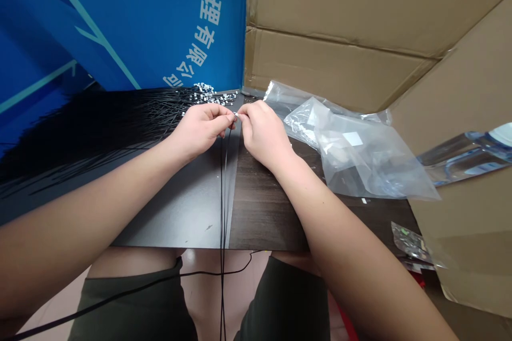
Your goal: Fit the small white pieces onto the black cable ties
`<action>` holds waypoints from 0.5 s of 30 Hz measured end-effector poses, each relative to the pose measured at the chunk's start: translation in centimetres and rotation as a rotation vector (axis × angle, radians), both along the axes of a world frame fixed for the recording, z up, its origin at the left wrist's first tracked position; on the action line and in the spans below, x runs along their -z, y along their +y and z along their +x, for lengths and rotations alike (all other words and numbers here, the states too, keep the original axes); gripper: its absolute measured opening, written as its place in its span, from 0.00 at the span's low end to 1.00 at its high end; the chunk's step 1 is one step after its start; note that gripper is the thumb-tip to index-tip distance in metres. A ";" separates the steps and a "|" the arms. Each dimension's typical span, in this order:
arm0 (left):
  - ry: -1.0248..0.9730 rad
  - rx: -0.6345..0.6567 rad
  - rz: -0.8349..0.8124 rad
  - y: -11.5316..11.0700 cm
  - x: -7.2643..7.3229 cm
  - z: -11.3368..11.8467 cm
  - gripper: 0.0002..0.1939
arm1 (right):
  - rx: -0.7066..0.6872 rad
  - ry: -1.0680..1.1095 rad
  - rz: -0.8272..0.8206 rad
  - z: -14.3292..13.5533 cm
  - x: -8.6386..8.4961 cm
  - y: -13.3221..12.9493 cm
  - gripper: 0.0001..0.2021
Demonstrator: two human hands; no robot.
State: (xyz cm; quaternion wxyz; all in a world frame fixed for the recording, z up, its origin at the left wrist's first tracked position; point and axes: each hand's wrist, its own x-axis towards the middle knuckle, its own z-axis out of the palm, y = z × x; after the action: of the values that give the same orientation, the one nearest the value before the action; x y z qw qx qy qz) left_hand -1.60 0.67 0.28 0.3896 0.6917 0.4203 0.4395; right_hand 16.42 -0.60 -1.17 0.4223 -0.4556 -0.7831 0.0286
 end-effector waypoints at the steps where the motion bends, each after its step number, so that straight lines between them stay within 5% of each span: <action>1: 0.016 -0.004 0.009 0.0 0.0 0.0 0.09 | 0.001 0.002 0.002 0.0 0.0 0.0 0.07; 15: 0.109 -0.054 0.058 -0.3 -0.1 0.1 0.10 | 0.013 0.029 0.034 -0.5 0.4 -0.1 0.07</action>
State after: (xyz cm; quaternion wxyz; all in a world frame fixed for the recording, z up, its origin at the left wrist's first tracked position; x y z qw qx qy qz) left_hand -1.47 0.36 0.42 0.3339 0.7139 0.4465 0.4237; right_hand 15.94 -0.69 -1.53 0.4416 -0.4530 -0.7742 0.0190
